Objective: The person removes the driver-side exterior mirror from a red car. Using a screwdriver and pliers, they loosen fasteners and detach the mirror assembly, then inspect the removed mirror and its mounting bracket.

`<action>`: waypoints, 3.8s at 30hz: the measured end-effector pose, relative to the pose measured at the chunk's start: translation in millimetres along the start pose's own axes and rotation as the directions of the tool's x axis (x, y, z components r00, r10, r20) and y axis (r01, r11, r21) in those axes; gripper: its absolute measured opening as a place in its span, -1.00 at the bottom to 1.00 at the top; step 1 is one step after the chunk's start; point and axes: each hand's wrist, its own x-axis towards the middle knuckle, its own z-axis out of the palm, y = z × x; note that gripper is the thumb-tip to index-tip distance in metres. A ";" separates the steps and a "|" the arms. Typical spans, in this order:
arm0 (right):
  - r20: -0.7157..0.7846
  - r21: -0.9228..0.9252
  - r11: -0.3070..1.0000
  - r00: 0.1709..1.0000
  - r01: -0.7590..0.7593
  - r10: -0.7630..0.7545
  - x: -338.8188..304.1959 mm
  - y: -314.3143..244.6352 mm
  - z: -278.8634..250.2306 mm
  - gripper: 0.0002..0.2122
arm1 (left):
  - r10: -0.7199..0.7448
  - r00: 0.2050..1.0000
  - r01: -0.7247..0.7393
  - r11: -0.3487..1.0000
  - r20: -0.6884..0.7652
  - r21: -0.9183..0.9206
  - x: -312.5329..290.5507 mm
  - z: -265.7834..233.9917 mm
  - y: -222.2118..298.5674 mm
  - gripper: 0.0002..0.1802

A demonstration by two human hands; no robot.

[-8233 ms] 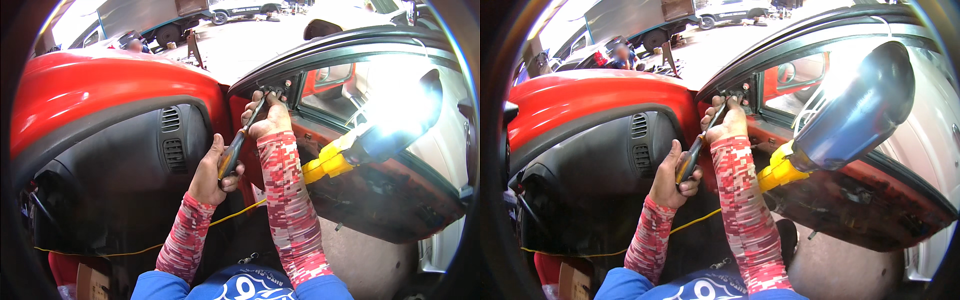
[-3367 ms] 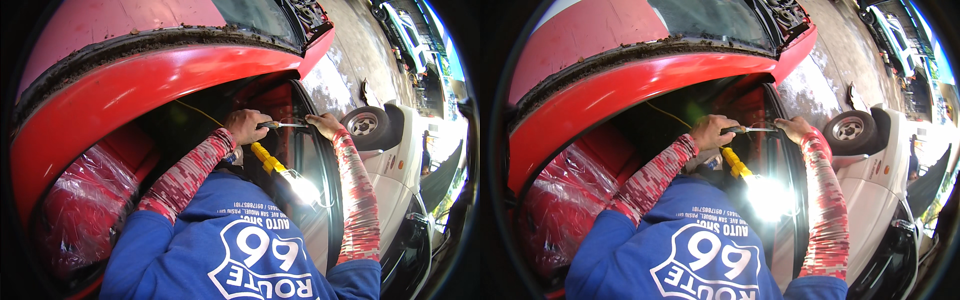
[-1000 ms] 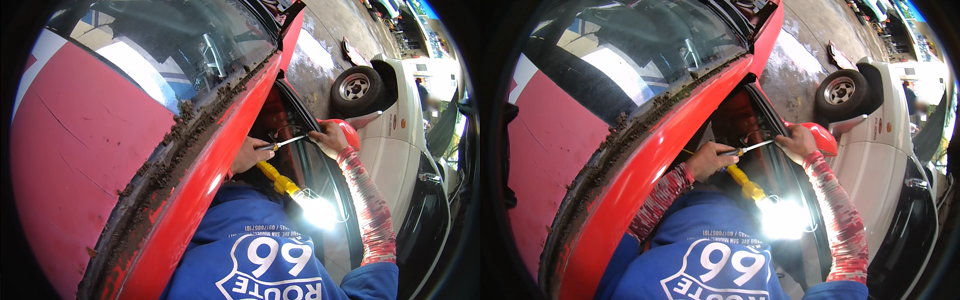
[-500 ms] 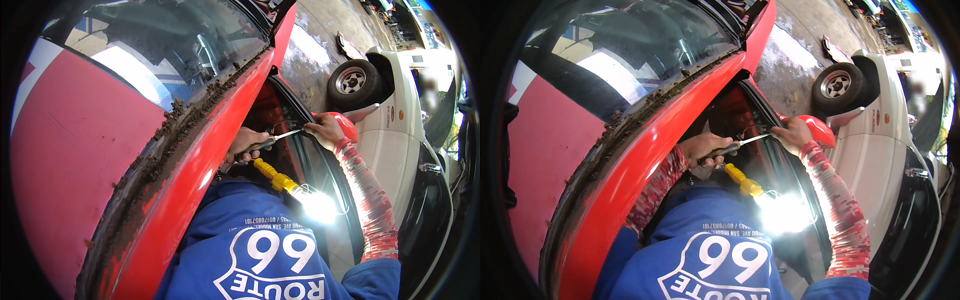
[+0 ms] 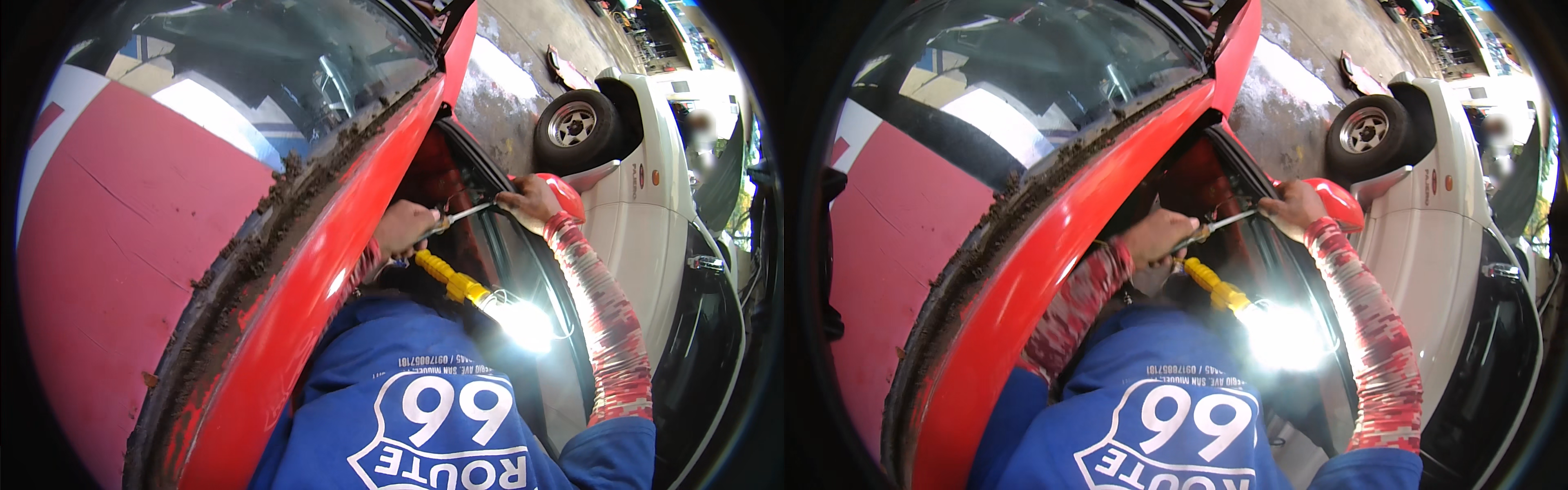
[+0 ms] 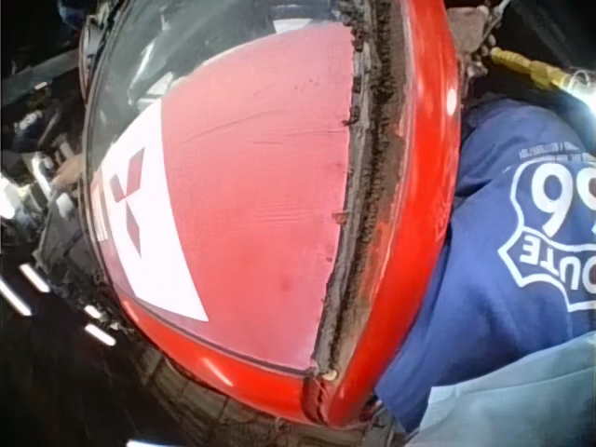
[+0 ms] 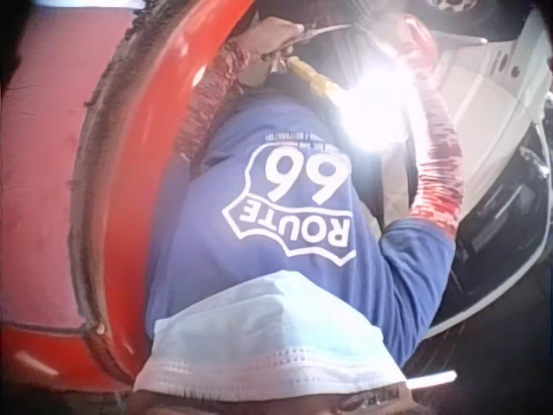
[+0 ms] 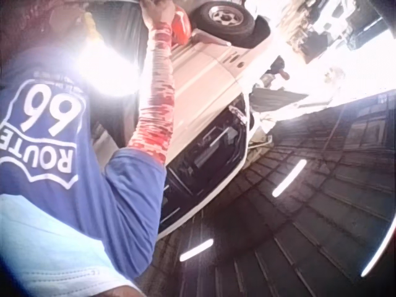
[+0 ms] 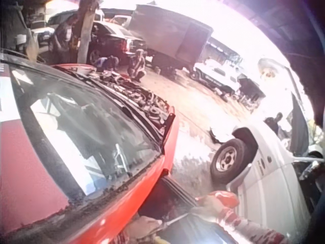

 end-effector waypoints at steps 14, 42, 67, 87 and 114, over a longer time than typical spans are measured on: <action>0.032 0.017 0.990 0.990 0.140 -0.141 1.1 3.5 -1.5 -0.75 | 0.872 0.488 -0.445 0.293 -0.045 0.846 -12.1 2.3 -13.2 -0.71; 0.020 -0.109 0.989 0.995 -0.098 0.100 4.9 -9.5 -2.2 -0.46 | 0.373 0.910 -0.310 0.901 -0.181 0.303 8.2 2.4 -26.1 -0.59; 0.000 -0.098 0.995 1.000 -0.010 0.010 2.6 -9.5 -6.3 -0.50 | 0.122 0.989 -0.094 0.958 -0.088 0.272 9.5 0.9 7.6 -0.59; 0.021 -0.411 0.893 0.977 -0.184 0.211 -2.3 -52.1 -12.0 -0.53 | 0.182 0.983 -0.167 0.947 -0.029 0.276 8.9 6.1 25.9 -0.61; 0.054 -0.420 0.897 0.982 -0.139 0.178 9.8 -42.7 -2.7 -0.58 | 0.257 0.966 -0.242 0.946 -0.042 0.217 26.0 23.2 27.6 -0.85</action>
